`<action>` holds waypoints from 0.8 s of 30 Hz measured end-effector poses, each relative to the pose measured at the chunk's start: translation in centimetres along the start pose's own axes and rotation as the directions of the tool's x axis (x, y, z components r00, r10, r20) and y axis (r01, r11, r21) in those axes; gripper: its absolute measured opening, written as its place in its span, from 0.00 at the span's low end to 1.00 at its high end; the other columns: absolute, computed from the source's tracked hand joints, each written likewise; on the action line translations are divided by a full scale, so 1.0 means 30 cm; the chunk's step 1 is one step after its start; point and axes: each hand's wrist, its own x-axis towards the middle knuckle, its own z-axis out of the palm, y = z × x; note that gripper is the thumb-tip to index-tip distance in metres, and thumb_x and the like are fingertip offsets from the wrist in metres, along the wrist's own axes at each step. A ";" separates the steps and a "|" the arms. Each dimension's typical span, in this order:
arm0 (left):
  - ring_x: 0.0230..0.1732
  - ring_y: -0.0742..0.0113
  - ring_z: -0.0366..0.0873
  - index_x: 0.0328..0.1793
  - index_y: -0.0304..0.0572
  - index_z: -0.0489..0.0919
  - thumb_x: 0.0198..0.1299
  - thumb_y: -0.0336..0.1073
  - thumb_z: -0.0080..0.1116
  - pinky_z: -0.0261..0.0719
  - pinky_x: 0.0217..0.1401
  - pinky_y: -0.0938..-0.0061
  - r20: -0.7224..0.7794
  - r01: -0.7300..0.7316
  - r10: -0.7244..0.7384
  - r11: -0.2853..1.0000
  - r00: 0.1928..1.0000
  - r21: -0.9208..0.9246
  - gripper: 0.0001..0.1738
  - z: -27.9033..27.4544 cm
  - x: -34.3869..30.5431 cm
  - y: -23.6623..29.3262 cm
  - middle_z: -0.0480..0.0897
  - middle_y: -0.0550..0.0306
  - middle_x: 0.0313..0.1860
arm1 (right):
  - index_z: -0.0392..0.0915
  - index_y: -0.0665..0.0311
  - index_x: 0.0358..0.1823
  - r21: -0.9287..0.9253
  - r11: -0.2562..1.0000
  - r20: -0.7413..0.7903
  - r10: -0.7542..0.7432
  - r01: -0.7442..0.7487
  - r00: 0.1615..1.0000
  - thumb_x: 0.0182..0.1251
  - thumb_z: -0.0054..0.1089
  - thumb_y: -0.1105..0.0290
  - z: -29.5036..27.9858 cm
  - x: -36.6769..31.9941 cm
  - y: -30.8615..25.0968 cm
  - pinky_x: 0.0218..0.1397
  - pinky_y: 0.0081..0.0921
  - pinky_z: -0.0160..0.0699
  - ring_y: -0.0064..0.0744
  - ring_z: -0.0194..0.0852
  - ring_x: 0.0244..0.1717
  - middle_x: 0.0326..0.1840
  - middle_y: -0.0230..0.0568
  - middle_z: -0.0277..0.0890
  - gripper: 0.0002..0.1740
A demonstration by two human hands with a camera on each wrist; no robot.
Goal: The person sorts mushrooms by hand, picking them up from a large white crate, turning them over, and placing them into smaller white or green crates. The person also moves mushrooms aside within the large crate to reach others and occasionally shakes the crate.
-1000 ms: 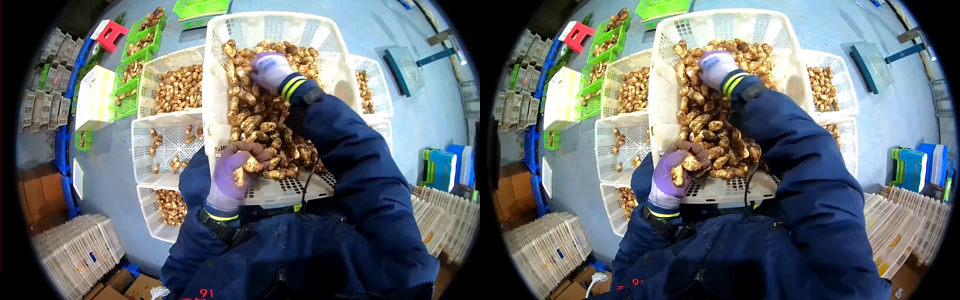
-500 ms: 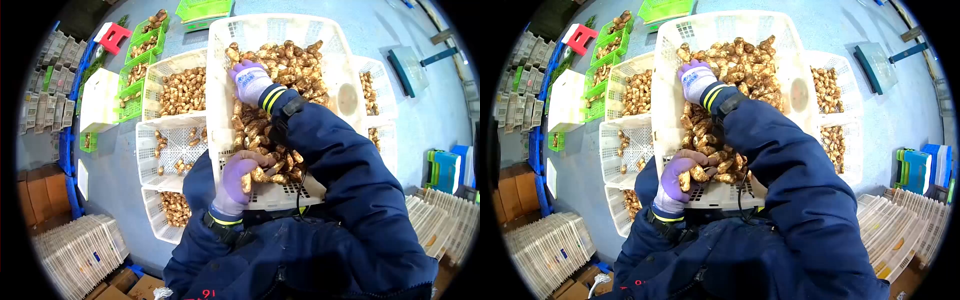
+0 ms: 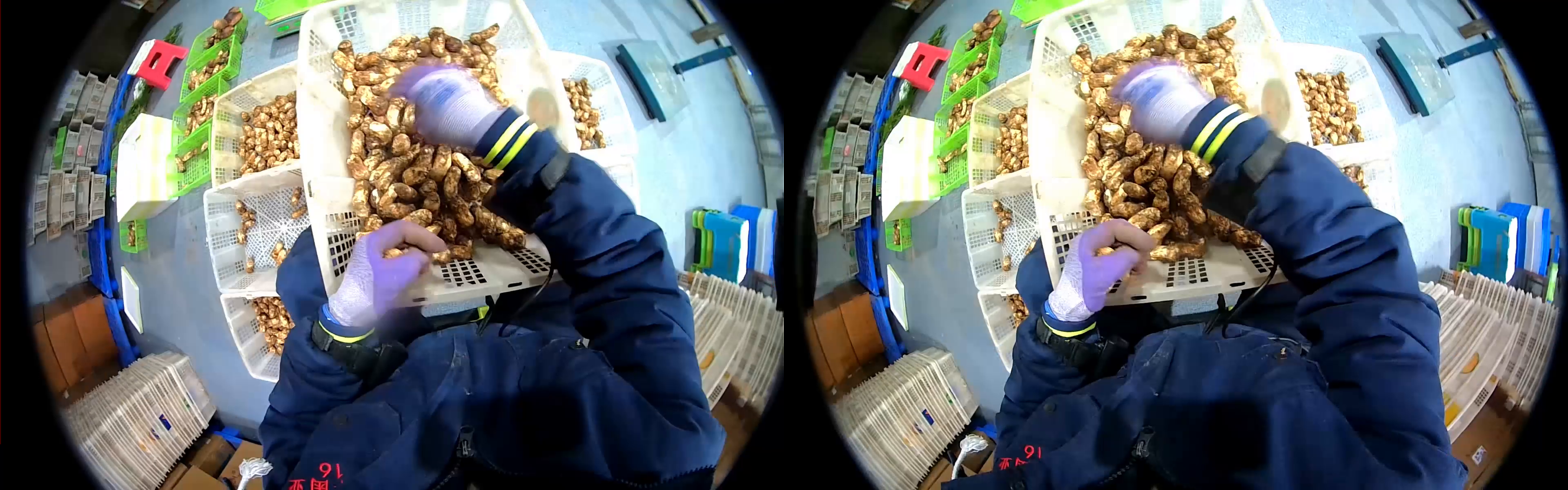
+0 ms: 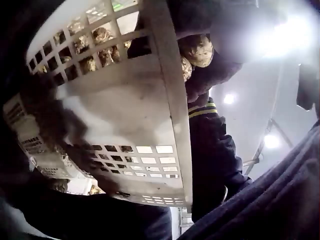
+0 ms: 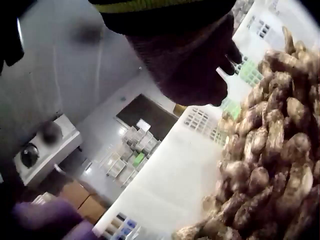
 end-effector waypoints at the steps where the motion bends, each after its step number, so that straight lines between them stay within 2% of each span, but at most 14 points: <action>1: 0.38 0.73 0.78 0.45 0.30 0.82 0.57 0.27 0.54 0.77 0.41 0.76 0.001 -0.148 0.150 0.975 0.989 0.164 0.12 -0.005 0.001 -0.008 0.81 0.56 0.38 | 0.77 0.53 0.62 0.286 0.934 -0.019 -0.219 0.216 0.975 0.54 0.61 0.74 0.133 0.009 0.019 0.72 0.38 0.67 0.39 0.70 0.66 0.64 0.41 0.75 0.29; 3: 0.37 0.71 0.78 0.47 0.29 0.81 0.60 0.28 0.52 0.77 0.41 0.76 -0.080 -0.203 0.220 0.963 0.972 0.180 0.13 -0.001 0.003 -0.028 0.80 0.55 0.37 | 0.73 0.56 0.63 0.033 0.935 0.102 -0.354 0.353 0.930 0.57 0.61 0.68 0.185 0.006 -0.100 0.71 0.40 0.67 0.44 0.67 0.69 0.64 0.40 0.73 0.29; 5: 0.35 0.69 0.78 0.51 0.28 0.79 0.64 0.30 0.50 0.77 0.41 0.74 -0.251 -0.066 0.031 0.989 0.967 -0.135 0.14 0.009 0.012 -0.043 0.81 0.55 0.35 | 0.76 0.57 0.56 -0.037 0.943 -0.132 -0.334 0.332 0.933 0.59 0.60 0.65 0.350 0.023 -0.069 0.67 0.44 0.67 0.49 0.65 0.68 0.63 0.38 0.72 0.21; 6: 0.35 0.68 0.78 0.55 0.26 0.77 0.66 0.33 0.51 0.77 0.42 0.73 -0.266 -0.096 0.072 0.992 0.961 -0.079 0.17 -0.004 0.017 -0.054 0.80 0.53 0.36 | 0.78 0.57 0.52 -0.075 0.940 -0.291 -0.339 0.332 0.895 0.59 0.60 0.64 0.344 0.013 -0.074 0.66 0.45 0.67 0.50 0.65 0.67 0.63 0.37 0.71 0.19; 8: 0.34 0.70 0.75 0.54 0.27 0.77 0.66 0.32 0.51 0.75 0.40 0.76 -0.316 -0.118 0.002 0.930 0.949 -0.349 0.16 0.000 0.026 -0.064 0.78 0.56 0.34 | 0.82 0.55 0.43 -0.083 0.960 -0.029 -0.272 0.269 0.962 0.60 0.59 0.60 0.315 0.020 -0.038 0.68 0.45 0.63 0.51 0.64 0.67 0.63 0.38 0.71 0.13; 11: 0.34 0.70 0.75 0.55 0.28 0.77 0.68 0.34 0.49 0.74 0.40 0.76 -0.335 -0.111 -0.060 0.876 0.940 -0.469 0.16 0.012 0.020 -0.045 0.78 0.56 0.32 | 0.84 0.54 0.41 -0.283 0.943 -0.038 -0.194 0.175 0.980 0.56 0.61 0.62 0.279 0.025 0.028 0.69 0.47 0.61 0.47 0.62 0.66 0.61 0.37 0.71 0.12; 12: 0.34 0.70 0.75 0.55 0.28 0.77 0.68 0.34 0.49 0.74 0.40 0.76 -0.327 -0.119 -0.042 0.882 0.944 -0.456 0.16 0.009 0.017 -0.051 0.78 0.56 0.32 | 0.83 0.55 0.45 -0.319 0.943 0.057 -0.082 0.096 0.995 0.56 0.61 0.63 0.225 0.025 0.048 0.71 0.48 0.59 0.47 0.63 0.66 0.61 0.37 0.71 0.15; 17: 0.35 0.70 0.76 0.53 0.28 0.77 0.68 0.34 0.49 0.75 0.42 0.76 -0.273 -0.152 0.083 0.959 0.958 -0.239 0.16 -0.012 0.016 -0.058 0.79 0.56 0.33 | 0.83 0.54 0.45 -0.386 0.867 -0.039 0.326 -0.315 0.945 0.65 0.55 0.56 0.076 0.063 0.204 0.64 0.53 0.68 0.49 0.64 0.66 0.58 0.39 0.74 0.15; 18: 0.35 0.70 0.76 0.53 0.28 0.77 0.68 0.34 0.49 0.75 0.43 0.76 -0.263 -0.171 0.123 0.971 0.957 -0.169 0.16 -0.013 0.018 -0.059 0.79 0.55 0.34 | 0.84 0.54 0.43 -0.431 0.835 -0.244 0.258 -0.343 0.935 0.67 0.52 0.56 0.063 0.067 0.204 0.63 0.48 0.71 0.48 0.71 0.60 0.52 0.39 0.80 0.15; 19: 0.35 0.70 0.76 0.53 0.28 0.78 0.67 0.33 0.50 0.75 0.44 0.77 -0.242 -0.191 0.173 0.980 0.955 -0.052 0.16 -0.014 0.017 -0.051 0.80 0.56 0.34 | 0.84 0.55 0.43 -0.382 0.864 -0.254 0.243 -0.328 0.936 0.67 0.52 0.57 0.039 0.100 0.210 0.62 0.46 0.72 0.47 0.75 0.57 0.49 0.39 0.81 0.15; 20: 0.35 0.71 0.76 0.53 0.29 0.78 0.66 0.34 0.52 0.75 0.43 0.77 -0.271 -0.098 0.008 0.943 0.963 -0.319 0.16 -0.005 0.023 -0.059 0.80 0.56 0.35 | 0.84 0.56 0.42 -0.333 0.892 -0.266 0.221 -0.305 0.938 0.67 0.51 0.58 0.008 0.152 0.216 0.61 0.43 0.74 0.47 0.78 0.54 0.47 0.40 0.82 0.15; 21: 0.36 0.71 0.76 0.52 0.29 0.79 0.66 0.34 0.53 0.75 0.44 0.77 -0.274 -0.060 -0.033 0.944 0.961 -0.326 0.15 0.001 0.022 -0.045 0.80 0.56 0.35 | 0.84 0.55 0.45 -0.222 0.932 -0.193 0.246 -0.287 0.950 0.66 0.52 0.61 -0.016 0.207 0.189 0.59 0.41 0.75 0.47 0.80 0.52 0.48 0.42 0.83 0.14; 22: 0.37 0.71 0.77 0.52 0.30 0.79 0.66 0.35 0.54 0.75 0.44 0.78 -0.280 -0.023 -0.074 0.943 0.957 -0.331 0.15 -0.002 0.019 -0.029 0.81 0.57 0.36 | 0.80 0.54 0.56 -0.047 0.984 -0.202 0.159 -0.172 0.966 0.65 0.54 0.64 0.019 0.262 0.193 0.61 0.44 0.74 0.49 0.79 0.55 0.52 0.45 0.82 0.19; 24: 0.40 0.72 0.79 0.51 0.31 0.80 0.66 0.35 0.55 0.75 0.45 0.80 -0.272 0.000 -0.081 0.959 0.959 -0.284 0.14 -0.015 0.023 -0.027 0.82 0.56 0.40 | 0.72 0.52 0.67 -0.044 0.984 -0.075 0.167 -0.170 0.983 0.64 0.55 0.68 0.095 0.365 0.204 0.64 0.44 0.72 0.48 0.76 0.60 0.57 0.47 0.79 0.28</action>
